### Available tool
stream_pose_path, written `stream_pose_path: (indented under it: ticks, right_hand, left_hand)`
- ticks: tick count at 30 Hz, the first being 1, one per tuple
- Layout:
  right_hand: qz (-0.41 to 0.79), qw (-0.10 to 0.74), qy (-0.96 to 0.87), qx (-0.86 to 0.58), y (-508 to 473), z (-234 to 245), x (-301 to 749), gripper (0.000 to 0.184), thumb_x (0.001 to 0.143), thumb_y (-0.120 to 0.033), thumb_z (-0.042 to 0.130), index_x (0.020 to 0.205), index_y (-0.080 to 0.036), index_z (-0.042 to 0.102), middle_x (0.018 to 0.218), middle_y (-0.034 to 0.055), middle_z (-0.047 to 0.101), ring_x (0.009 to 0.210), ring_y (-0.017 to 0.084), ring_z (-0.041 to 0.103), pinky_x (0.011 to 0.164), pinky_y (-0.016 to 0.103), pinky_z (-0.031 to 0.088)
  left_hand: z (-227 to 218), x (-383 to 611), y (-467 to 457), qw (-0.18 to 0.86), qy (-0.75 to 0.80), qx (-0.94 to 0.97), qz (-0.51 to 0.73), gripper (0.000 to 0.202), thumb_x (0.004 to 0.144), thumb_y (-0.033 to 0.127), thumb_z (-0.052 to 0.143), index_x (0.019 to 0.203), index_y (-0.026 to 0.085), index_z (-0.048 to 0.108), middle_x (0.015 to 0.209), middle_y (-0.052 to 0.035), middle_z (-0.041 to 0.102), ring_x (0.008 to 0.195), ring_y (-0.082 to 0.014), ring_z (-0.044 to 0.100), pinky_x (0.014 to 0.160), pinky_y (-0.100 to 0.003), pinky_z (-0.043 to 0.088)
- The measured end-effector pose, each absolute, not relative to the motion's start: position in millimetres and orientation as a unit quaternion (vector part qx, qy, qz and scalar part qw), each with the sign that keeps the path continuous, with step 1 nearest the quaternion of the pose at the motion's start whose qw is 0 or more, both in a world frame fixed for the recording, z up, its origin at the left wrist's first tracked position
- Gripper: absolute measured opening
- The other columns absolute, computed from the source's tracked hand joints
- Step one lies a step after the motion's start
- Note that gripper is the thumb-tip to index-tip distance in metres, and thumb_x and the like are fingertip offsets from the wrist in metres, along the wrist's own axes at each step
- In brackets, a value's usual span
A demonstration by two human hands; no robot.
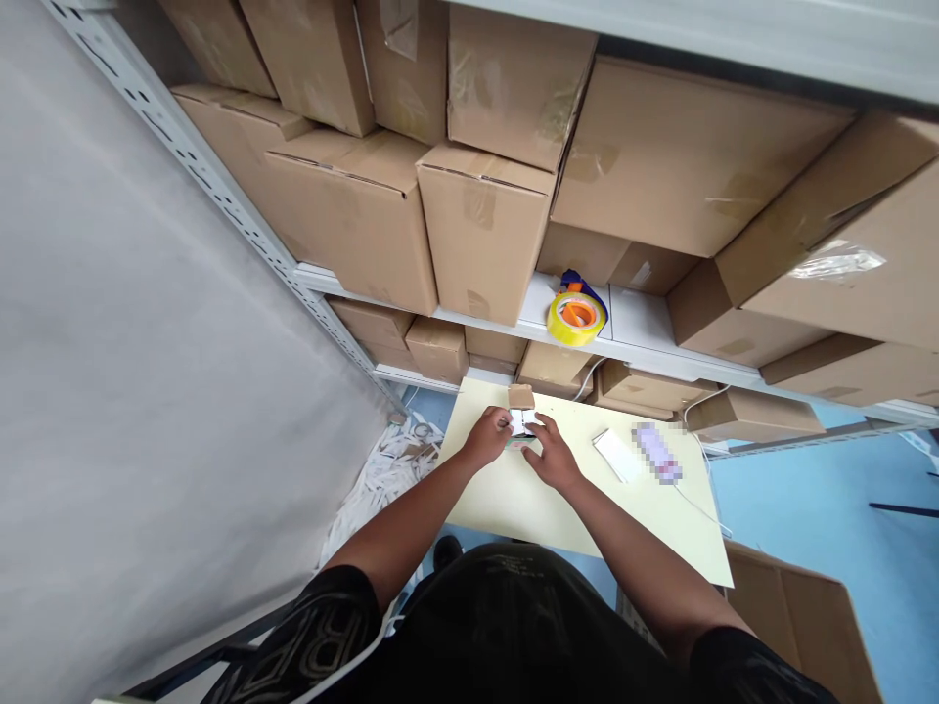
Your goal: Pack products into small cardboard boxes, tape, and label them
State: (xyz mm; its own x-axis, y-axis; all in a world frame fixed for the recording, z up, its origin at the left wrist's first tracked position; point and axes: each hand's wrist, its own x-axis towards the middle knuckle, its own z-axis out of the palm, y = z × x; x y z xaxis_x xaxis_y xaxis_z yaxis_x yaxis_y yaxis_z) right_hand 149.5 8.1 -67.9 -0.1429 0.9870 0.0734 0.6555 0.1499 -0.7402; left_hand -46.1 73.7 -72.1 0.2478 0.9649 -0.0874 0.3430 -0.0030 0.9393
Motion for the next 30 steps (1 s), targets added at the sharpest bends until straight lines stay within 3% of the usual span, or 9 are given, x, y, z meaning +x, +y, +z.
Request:
stream_pose_path:
  ticks: [4,6,8,11,14,17,20,24,30]
  right_hand:
    - [0.246,0.282,-0.695,-0.613,10,-70,140,0.035,0.092,-0.028,0.056,0.127,-0.023,0.063,0.153,0.014,0.044,0.124,0.028,0.061,0.104,0.049,0.055]
    - [0.249,0.286,-0.682,-0.625,12,-72,138,0.034,0.092,-0.026,0.054,0.125,-0.023,0.063,0.152,0.0137,0.045,0.123,0.028,0.061,0.101,0.048,0.056]
    - [0.258,0.298,-0.663,-0.636,14,-75,138,0.035,0.09,-0.025,0.055,0.124,-0.023,0.06,0.15,0.0134,0.047,0.123,0.027,0.061,0.097,0.046,0.058]
    - [0.284,0.325,-0.624,-0.651,15,-77,139,0.044,0.086,-0.026,0.058,0.129,-0.024,0.053,0.142,0.0118,0.056,0.115,0.025,0.065,0.09,0.044,0.06]
    - [0.317,0.334,-0.583,-0.67,13,-78,139,0.05,0.083,-0.028,0.062,0.132,-0.026,0.048,0.13,0.0087,0.065,0.1,0.022,0.069,0.085,0.043,0.061]
    - [0.326,0.34,-0.572,-0.671,11,-76,138,0.051,0.082,-0.03,0.063,0.131,-0.026,0.049,0.127,0.0085,0.067,0.095,0.022,0.07,0.083,0.043,0.061]
    - [0.325,0.338,-0.576,-0.67,10,-72,138,0.046,0.084,-0.034,0.062,0.128,-0.025,0.053,0.122,0.0086,0.069,0.094,0.022,0.071,0.082,0.042,0.061]
    - [0.324,0.333,-0.582,-0.668,12,-68,138,0.044,0.086,-0.038,0.06,0.128,-0.025,0.055,0.12,0.0079,0.069,0.094,0.022,0.071,0.082,0.041,0.061]
    - [0.297,0.312,-0.614,-0.662,14,-73,140,0.035,0.093,-0.039,0.054,0.125,-0.024,0.057,0.124,0.0097,0.066,0.093,0.023,0.071,0.081,0.042,0.06]
  left_hand:
    - [-66,-33,99,0.548,0.577,0.534,0.285,0.066,0.07,0.011,0.071,0.132,0.021,0.05,0.122,-0.0094,0.068,0.105,-0.0209,0.068,0.093,-0.036,0.054]
    - [-60,-33,106,0.574,0.551,0.537,0.279,0.08,0.068,0.008,0.07,0.142,0.022,0.044,0.126,-0.0109,0.067,0.112,-0.0228,0.067,0.096,-0.037,0.054]
    - [-54,-37,102,0.538,0.527,0.591,0.29,0.083,0.067,0.007,0.07,0.145,0.023,0.045,0.128,-0.0109,0.067,0.121,-0.025,0.064,0.102,-0.04,0.051]
    - [-49,-50,82,0.438,0.508,0.671,0.315,0.076,0.07,0.01,0.072,0.142,0.024,0.052,0.135,-0.0118,0.062,0.13,-0.0268,0.058,0.11,-0.043,0.047]
    - [-50,-60,59,0.392,0.481,0.718,0.316,0.059,0.075,0.018,0.075,0.131,0.023,0.059,0.132,-0.0109,0.065,0.127,-0.0265,0.059,0.11,-0.043,0.048]
    - [-55,-61,49,0.359,0.456,0.754,0.309,0.037,0.082,0.027,0.076,0.118,0.024,0.067,0.13,-0.0091,0.067,0.126,-0.0264,0.058,0.112,-0.044,0.046]
    - [-59,-56,51,0.326,0.459,0.771,0.298,0.023,0.09,0.025,0.066,0.113,0.024,0.07,0.133,-0.007,0.066,0.126,-0.0246,0.058,0.114,-0.044,0.045]
    - [-58,-52,59,0.294,0.461,0.79,0.277,0.023,0.096,0.023,0.057,0.114,0.024,0.071,0.131,-0.0069,0.066,0.124,-0.0238,0.059,0.113,-0.043,0.046]
    - [-67,-58,57,0.286,0.442,0.805,0.275,0.022,0.095,0.023,0.058,0.11,0.024,0.074,0.134,-0.0075,0.065,0.125,-0.0252,0.059,0.115,-0.044,0.046]
